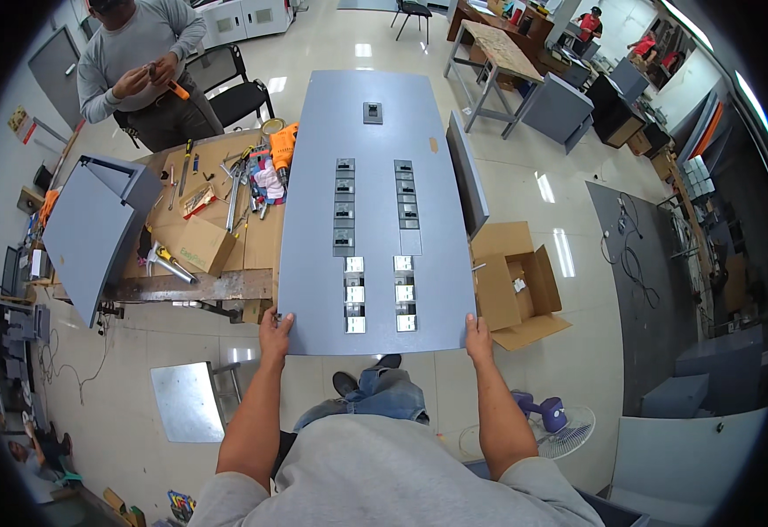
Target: The person removes the cover panel from an electrical breaker board, tightens screws on the circuit components using a screwdriver, and places the cover panel back over the board.
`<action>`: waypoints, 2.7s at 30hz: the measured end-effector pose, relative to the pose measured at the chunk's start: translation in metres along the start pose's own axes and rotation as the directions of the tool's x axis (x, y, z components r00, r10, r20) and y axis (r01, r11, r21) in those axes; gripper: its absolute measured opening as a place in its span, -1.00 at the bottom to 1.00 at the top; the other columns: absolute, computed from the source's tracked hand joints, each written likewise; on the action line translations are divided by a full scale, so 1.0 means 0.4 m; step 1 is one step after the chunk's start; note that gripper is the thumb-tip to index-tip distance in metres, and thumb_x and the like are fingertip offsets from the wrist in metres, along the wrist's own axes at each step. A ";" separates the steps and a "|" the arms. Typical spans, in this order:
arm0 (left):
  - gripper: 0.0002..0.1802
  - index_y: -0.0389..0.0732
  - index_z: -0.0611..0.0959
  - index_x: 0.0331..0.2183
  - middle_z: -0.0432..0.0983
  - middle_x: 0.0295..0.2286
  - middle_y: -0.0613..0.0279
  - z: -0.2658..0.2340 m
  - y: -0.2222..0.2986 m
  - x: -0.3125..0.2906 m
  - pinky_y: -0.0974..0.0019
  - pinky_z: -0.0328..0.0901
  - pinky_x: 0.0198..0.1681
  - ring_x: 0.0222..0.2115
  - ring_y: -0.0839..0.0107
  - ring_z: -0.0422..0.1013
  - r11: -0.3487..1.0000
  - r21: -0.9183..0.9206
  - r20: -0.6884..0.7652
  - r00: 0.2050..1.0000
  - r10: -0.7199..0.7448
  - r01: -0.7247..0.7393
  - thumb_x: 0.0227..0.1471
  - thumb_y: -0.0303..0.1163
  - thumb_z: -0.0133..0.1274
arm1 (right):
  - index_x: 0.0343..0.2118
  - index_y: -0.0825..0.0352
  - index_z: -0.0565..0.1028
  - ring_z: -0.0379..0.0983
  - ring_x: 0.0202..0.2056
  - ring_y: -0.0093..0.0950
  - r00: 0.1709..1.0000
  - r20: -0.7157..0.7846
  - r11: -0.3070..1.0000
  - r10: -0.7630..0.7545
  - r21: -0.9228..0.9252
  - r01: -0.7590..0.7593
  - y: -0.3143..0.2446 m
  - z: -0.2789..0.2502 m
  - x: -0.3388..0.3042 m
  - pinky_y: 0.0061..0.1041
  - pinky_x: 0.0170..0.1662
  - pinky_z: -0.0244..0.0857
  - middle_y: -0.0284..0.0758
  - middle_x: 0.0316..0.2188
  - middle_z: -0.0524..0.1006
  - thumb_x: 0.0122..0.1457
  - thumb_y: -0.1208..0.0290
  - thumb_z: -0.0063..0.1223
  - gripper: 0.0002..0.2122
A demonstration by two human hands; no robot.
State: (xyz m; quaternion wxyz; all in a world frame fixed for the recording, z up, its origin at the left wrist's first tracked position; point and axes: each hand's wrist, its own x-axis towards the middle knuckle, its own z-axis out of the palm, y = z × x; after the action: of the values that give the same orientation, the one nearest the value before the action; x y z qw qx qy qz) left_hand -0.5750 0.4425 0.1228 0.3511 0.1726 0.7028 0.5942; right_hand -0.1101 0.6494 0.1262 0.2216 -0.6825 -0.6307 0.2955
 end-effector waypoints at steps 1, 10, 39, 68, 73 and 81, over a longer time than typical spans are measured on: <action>-0.49 -0.36 0.50 0.13 0.62 -0.10 0.09 0.009 0.002 -0.001 0.29 0.38 0.03 -0.09 0.36 0.51 1.000 -0.011 -0.018 1.000 -0.008 0.007 0.22 -0.42 0.25 | -0.18 0.45 0.47 0.48 -0.05 0.15 1.000 -0.006 1.000 0.001 -0.005 -0.001 0.010 -0.009 0.008 0.01 0.04 0.33 0.18 -0.15 0.56 0.40 -0.15 -0.12 -0.43; -0.42 -0.24 0.56 0.12 0.57 -0.32 0.16 -0.016 -0.076 0.018 0.28 0.38 -0.24 -0.35 0.43 0.44 0.979 0.169 -0.080 0.988 0.129 -0.114 0.14 -0.22 0.34 | 0.00 0.44 0.51 0.39 0.12 0.20 0.988 0.143 0.995 0.053 -0.095 -0.040 -0.057 -0.040 0.004 0.01 0.19 0.25 0.26 0.02 0.50 0.41 -0.16 -0.16 -0.39; -0.55 -0.24 0.60 0.06 0.59 -0.35 0.25 -0.031 -0.068 0.023 0.35 0.36 -0.27 -0.35 0.51 0.43 0.996 0.072 -0.078 0.995 0.056 -0.050 0.18 -0.30 0.30 | -0.10 0.46 0.44 0.54 -0.54 -0.18 0.974 0.168 0.988 0.152 -0.048 -0.146 -0.031 -0.012 0.002 -0.28 -0.61 0.40 0.02 -0.31 0.55 0.42 -0.11 -0.12 -0.45; -0.43 -0.37 0.53 0.10 0.61 -0.17 0.03 0.050 0.052 -0.056 0.14 0.40 -0.03 -0.17 0.19 0.52 0.835 0.548 -0.203 0.961 0.187 -0.047 0.19 -0.23 0.27 | 0.12 0.34 0.51 0.51 -0.31 -0.49 0.676 0.724 0.777 0.140 0.343 -0.528 0.021 -0.118 0.075 -0.46 -0.43 0.45 -0.32 -0.27 0.59 0.34 -0.22 0.03 -0.37; -0.33 -0.32 0.46 0.18 0.41 0.12 -0.19 0.203 0.163 -0.139 -0.03 0.25 0.25 0.17 -0.11 0.34 0.576 0.792 -0.144 0.855 0.498 -0.202 0.05 -0.43 0.30 | 0.02 0.40 0.51 0.51 -0.46 -0.57 0.563 0.827 0.894 0.006 0.248 -0.374 0.081 -0.144 0.181 -0.52 -0.43 0.44 -0.36 -0.44 0.54 0.19 -0.17 0.30 -0.36; -0.33 -0.26 0.48 0.14 0.37 0.17 -0.12 0.447 0.144 -0.227 -0.16 0.11 0.31 0.21 -0.15 0.27 0.442 0.802 0.078 0.804 0.590 -0.402 0.01 -0.40 0.34 | 0.07 0.42 0.47 0.45 -0.44 -0.58 0.519 0.853 0.900 -0.058 0.269 -0.342 0.021 -0.144 0.319 -0.52 -0.36 0.41 -0.37 -0.40 0.51 0.22 -0.10 0.30 -0.37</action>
State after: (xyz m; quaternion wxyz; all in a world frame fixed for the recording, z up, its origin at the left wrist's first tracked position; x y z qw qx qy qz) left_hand -0.3970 0.5238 0.1957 -0.0303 0.4428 0.8392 0.3142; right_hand -0.0608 0.7792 0.1467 -0.0009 -0.4420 -0.5226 0.7290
